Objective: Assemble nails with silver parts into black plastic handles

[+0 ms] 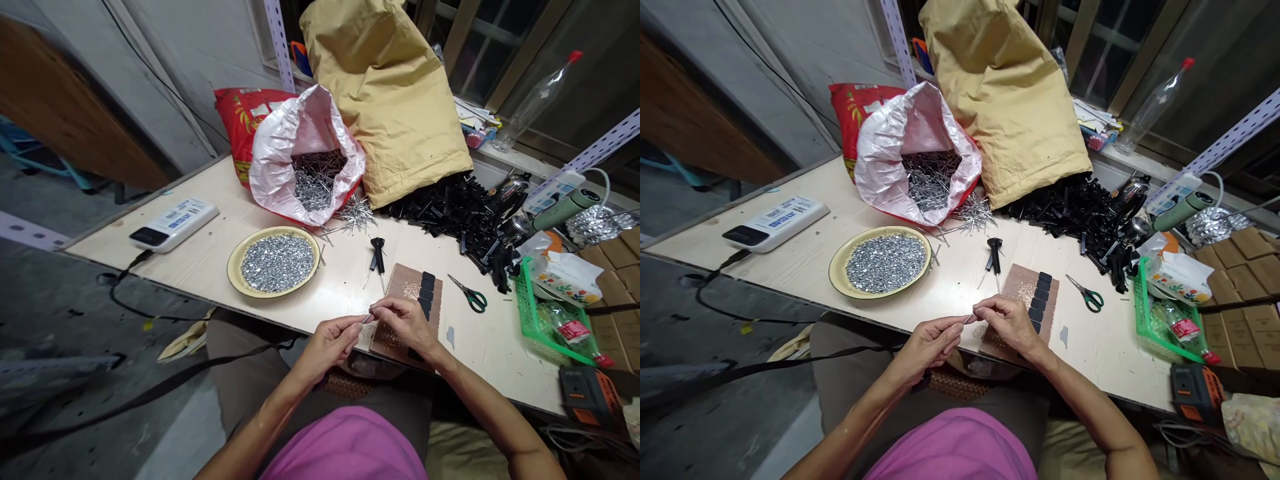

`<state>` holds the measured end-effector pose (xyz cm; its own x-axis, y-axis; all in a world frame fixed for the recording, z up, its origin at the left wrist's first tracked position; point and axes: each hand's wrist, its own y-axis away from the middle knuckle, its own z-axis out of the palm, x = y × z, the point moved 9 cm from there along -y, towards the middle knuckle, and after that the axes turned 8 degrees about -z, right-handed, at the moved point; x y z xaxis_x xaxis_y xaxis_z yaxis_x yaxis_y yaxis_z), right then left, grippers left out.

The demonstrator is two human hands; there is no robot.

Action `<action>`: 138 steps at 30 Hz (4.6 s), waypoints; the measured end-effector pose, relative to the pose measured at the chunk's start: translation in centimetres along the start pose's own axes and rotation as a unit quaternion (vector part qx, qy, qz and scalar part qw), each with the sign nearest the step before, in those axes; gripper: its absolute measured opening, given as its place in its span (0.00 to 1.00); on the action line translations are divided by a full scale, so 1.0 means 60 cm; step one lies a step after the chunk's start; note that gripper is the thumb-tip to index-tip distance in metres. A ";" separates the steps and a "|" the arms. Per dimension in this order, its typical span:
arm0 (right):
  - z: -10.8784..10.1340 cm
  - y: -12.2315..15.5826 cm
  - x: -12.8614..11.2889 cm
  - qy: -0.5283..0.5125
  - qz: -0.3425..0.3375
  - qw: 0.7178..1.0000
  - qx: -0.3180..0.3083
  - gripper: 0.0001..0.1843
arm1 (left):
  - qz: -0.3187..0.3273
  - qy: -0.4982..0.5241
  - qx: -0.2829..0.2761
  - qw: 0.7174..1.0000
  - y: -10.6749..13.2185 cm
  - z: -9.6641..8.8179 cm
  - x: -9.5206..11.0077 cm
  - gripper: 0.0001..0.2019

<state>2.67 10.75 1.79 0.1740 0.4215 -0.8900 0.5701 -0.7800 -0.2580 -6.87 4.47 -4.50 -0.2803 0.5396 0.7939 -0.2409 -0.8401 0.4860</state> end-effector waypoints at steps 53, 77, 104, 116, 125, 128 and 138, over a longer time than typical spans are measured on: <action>-0.014 0.028 -0.006 0.072 -0.074 0.992 -0.069 0.14 | 0.190 -0.293 0.026 0.937 0.008 0.023 0.039 0.16; 0.026 0.026 -0.012 0.346 -0.174 0.920 -0.053 0.26 | 0.315 -0.398 0.091 0.857 0.023 0.033 0.045 0.16; 0.019 0.030 0.082 -0.098 0.177 0.970 -0.138 0.28 | 0.264 -0.443 0.101 0.851 -0.003 0.034 0.049 0.19; 0.003 0.021 0.062 -0.070 0.144 0.982 -0.097 0.21 | 0.315 -0.537 0.115 0.774 0.008 0.033 0.057 0.22; 0.008 0.022 0.036 0.019 0.060 0.984 -0.169 0.21 | 0.351 -0.516 0.056 0.779 0.003 0.038 0.059 0.21; 0.025 0.040 0.069 -0.173 0.183 0.948 -0.194 0.23 | 0.334 -0.477 0.022 0.813 -0.001 0.038 0.060 0.20; 0.071 0.081 0.110 -0.465 0.375 0.794 -0.109 0.18 | 0.215 -0.294 -0.002 0.931 -0.023 0.025 0.058 0.15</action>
<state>3.20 7.77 -6.93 -0.0802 -0.7272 -0.6818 0.7294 -0.5090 0.4571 -6.15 7.42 -1.87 0.2052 0.0288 0.9783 -0.2274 -0.9708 0.0762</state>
